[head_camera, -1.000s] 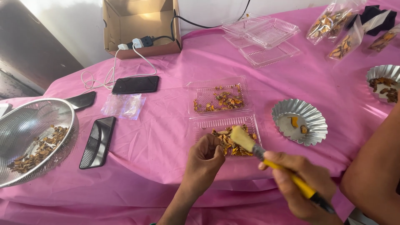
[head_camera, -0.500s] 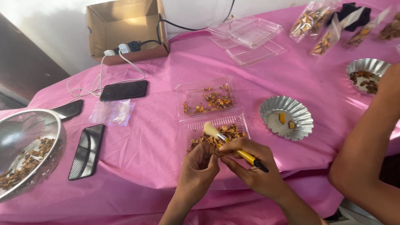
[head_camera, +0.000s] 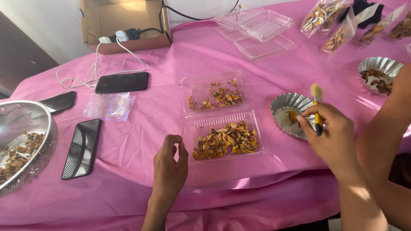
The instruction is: The person uses a brush to sweep dried orange peels from a clear plastic container into a metal bowl. They also use their hands to gather and move the peels within the container.
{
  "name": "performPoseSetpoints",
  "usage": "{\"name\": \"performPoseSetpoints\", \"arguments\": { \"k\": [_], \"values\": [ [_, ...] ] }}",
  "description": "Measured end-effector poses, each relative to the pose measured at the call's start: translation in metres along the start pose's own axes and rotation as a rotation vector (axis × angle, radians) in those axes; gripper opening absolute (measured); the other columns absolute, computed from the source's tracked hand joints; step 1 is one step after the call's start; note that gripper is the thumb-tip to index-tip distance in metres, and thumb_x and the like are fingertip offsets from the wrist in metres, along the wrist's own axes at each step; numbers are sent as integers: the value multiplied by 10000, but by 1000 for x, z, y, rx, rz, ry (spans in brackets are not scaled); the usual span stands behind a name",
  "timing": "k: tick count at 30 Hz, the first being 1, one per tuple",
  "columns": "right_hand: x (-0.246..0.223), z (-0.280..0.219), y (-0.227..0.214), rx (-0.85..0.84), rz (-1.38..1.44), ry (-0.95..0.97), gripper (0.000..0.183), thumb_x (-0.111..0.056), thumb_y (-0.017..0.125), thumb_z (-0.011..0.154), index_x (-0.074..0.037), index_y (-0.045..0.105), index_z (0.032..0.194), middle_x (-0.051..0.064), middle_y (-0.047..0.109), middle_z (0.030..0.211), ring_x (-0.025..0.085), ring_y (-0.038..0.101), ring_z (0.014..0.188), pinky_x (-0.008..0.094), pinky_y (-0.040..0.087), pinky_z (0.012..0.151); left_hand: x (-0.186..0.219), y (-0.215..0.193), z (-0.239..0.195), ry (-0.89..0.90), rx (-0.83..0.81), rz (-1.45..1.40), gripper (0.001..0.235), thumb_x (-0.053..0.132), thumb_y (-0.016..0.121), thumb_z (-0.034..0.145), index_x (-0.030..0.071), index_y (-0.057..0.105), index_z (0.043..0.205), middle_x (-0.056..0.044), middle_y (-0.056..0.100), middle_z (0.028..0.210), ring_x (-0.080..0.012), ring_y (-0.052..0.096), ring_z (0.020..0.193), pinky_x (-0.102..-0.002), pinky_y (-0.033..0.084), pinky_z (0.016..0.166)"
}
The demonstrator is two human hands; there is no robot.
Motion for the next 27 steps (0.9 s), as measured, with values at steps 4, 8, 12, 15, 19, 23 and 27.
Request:
{"name": "performPoseSetpoints", "arguments": {
  "k": [4,8,12,15,19,23,27],
  "values": [
    [-50,0,20,-52,157,8,145,-156,663,1026,-40,668,940,33,580,800,110,403,618,259,316,589,-4,11,-6,19,-22,-25,94,154,496,1040,105,570,1067,-64,572,852,-207,472,733,-391,406,648],
    [-107,-3,76,-335,228,-186,82,-120,668,950,-79,690,1018,41,678,966,179,654,846,327,496,812,2,9,-13,128,22,-33,133,101,498,1025,82,576,1131,-71,617,943,-220,522,700,-392,430,613],
    [-109,-11,118,-486,234,-50,100,-61,708,899,-75,709,998,46,684,1096,175,734,1125,287,516,887,1,1,-23,106,60,-65,129,97,511,1011,111,591,1111,-43,605,912,-192,485,679,-370,414,575],
    [-103,-15,126,-505,117,-41,148,-136,710,906,-81,687,1041,59,664,1161,239,738,1059,356,542,839,2,-4,-30,159,85,-68,91,86,514,1016,116,575,1075,-27,544,868,-166,433,648,-349,389,538],
    [-106,-15,122,-489,150,-43,90,-109,700,908,-76,694,991,58,678,1130,222,731,1084,331,530,849,10,-4,-33,181,66,-89,89,74,518,1013,111,573,1074,-19,535,862,-163,384,628,-351,344,534],
    [-123,-5,94,-354,237,-114,108,-184,687,945,-81,714,928,21,687,892,158,679,791,295,512,739,28,7,-33,218,-3,-144,92,55,525,1001,137,560,1022,-11,486,796,-153,378,655,-343,312,522],
    [-125,4,67,-151,470,-52,49,-87,769,893,-69,724,884,11,699,824,102,646,768,232,485,731,55,24,-33,270,-88,-224,60,77,538,1016,134,542,1035,-30,464,716,-170,415,630,-366,363,589]
  ]
}}
Point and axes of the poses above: each hand's wrist, its own z-axis towards the middle knuckle, its own y-axis out of the palm, x = y × z, the point moved 9 cm from there along z, towards the middle knuckle
